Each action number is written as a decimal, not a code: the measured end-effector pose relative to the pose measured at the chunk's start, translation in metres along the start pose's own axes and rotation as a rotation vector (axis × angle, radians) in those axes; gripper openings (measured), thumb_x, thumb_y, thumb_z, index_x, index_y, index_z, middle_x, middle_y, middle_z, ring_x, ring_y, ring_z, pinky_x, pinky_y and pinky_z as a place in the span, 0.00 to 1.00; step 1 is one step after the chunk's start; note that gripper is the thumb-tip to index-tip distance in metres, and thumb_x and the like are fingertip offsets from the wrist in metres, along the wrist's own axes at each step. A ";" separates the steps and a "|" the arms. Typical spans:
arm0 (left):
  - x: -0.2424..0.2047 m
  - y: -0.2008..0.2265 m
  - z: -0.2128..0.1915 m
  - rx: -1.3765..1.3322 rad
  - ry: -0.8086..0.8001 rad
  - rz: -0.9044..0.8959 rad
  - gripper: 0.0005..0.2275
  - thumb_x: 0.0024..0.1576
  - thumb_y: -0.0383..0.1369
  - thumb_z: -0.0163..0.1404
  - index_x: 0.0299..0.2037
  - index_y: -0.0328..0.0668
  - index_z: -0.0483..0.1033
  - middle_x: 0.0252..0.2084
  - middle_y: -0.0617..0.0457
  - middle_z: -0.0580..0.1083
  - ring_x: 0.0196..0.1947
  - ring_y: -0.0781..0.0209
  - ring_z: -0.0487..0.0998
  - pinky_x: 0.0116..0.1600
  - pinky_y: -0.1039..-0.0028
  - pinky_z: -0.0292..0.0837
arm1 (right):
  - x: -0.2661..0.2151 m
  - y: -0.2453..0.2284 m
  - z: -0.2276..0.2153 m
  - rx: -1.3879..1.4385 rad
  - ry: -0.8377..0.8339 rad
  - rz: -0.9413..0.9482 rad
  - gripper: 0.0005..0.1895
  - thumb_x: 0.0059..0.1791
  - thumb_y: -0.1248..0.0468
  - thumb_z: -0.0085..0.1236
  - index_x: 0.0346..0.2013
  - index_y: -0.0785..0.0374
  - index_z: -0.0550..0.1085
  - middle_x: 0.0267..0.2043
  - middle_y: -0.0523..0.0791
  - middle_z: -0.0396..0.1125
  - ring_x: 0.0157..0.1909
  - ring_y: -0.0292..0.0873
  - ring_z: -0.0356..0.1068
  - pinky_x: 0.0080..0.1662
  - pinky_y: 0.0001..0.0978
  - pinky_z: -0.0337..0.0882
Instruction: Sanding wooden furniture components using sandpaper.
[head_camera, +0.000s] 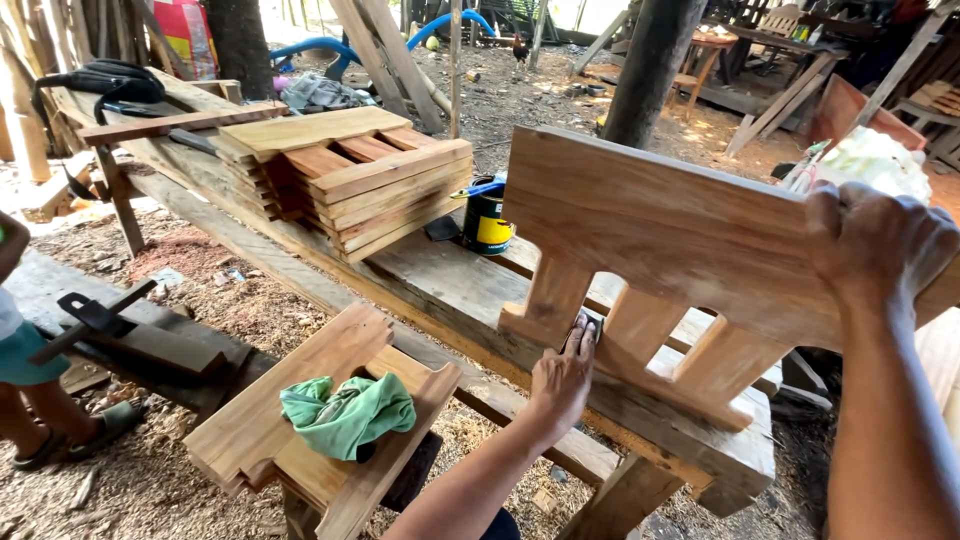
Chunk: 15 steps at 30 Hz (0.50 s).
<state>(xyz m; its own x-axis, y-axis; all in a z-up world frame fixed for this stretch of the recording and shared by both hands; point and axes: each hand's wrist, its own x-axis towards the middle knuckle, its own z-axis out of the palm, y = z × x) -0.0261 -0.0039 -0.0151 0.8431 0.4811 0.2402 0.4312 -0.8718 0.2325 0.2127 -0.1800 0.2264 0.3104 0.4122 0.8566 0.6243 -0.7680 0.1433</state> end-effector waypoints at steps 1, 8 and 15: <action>-0.002 0.003 -0.006 0.058 -0.057 -0.007 0.38 0.56 0.19 0.50 0.76 0.42 0.44 0.77 0.44 0.48 0.34 0.55 0.73 0.30 0.75 0.75 | -0.002 -0.002 -0.007 -0.004 0.007 -0.012 0.27 0.60 0.48 0.38 0.32 0.56 0.81 0.24 0.50 0.69 0.31 0.50 0.67 0.46 0.46 0.61; 0.004 0.015 -0.005 0.111 -0.034 -0.055 0.37 0.56 0.20 0.54 0.77 0.36 0.49 0.66 0.42 0.66 0.38 0.55 0.72 0.35 0.73 0.77 | -0.006 -0.003 -0.012 0.167 0.013 -0.030 0.23 0.59 0.53 0.42 0.32 0.62 0.79 0.22 0.50 0.66 0.27 0.48 0.65 0.44 0.44 0.68; 0.037 0.004 0.010 -0.432 -0.171 -0.150 0.22 0.58 0.16 0.44 0.65 0.25 0.61 0.51 0.35 0.75 0.33 0.56 0.76 0.35 0.76 0.77 | -0.009 0.007 -0.003 0.225 -0.042 0.018 0.24 0.59 0.55 0.41 0.26 0.64 0.76 0.18 0.47 0.63 0.22 0.45 0.61 0.39 0.44 0.66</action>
<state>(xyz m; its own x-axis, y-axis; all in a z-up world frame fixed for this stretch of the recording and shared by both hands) 0.0099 0.0090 -0.0149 0.8380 0.5452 0.0246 0.4097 -0.6583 0.6314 0.2121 -0.1902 0.2211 0.3495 0.4231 0.8360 0.7611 -0.6486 0.0100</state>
